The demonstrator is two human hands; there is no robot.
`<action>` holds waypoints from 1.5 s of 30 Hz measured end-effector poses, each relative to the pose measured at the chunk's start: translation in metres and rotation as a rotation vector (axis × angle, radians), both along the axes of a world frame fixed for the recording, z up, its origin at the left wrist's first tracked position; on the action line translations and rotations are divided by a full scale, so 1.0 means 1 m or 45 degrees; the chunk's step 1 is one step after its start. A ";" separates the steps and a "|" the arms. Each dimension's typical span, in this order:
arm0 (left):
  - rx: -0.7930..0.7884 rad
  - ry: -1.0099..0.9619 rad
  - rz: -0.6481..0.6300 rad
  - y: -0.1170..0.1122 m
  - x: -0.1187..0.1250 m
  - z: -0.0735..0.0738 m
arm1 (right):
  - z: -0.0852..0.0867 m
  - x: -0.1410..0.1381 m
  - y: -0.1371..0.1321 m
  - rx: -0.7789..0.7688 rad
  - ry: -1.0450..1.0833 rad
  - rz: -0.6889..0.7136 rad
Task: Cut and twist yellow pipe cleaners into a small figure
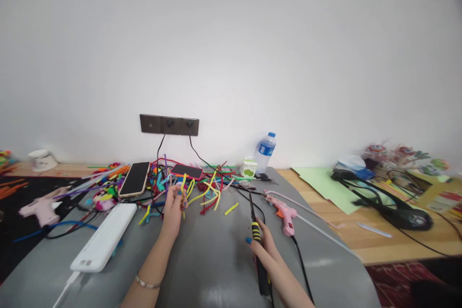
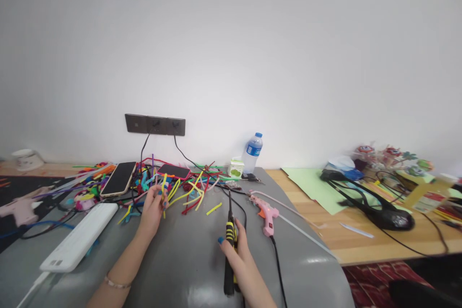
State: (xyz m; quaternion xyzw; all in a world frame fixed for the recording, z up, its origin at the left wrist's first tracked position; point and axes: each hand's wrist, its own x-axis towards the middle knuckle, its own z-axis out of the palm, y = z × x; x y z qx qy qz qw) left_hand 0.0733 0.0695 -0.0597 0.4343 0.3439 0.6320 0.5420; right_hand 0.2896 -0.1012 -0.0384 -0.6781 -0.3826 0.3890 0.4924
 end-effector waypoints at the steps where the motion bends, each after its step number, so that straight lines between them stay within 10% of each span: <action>1: 0.047 0.091 0.023 0.000 0.000 -0.001 | -0.001 0.001 0.000 0.006 -0.096 -0.012; 12: 0.471 0.868 0.010 -0.003 -0.003 -0.009 | -0.002 -0.008 0.001 -0.310 -0.587 0.284; 23: 0.707 1.605 0.309 0.015 0.011 -0.060 | 0.001 -0.018 0.001 -0.377 -0.785 0.341; 38: 0.708 1.502 0.504 -0.003 0.013 -0.022 | -0.005 -0.014 0.001 -0.338 -0.758 0.329; 45: 0.815 1.243 -0.117 -0.028 0.006 0.011 | -0.008 -0.007 0.003 -0.327 -0.565 0.213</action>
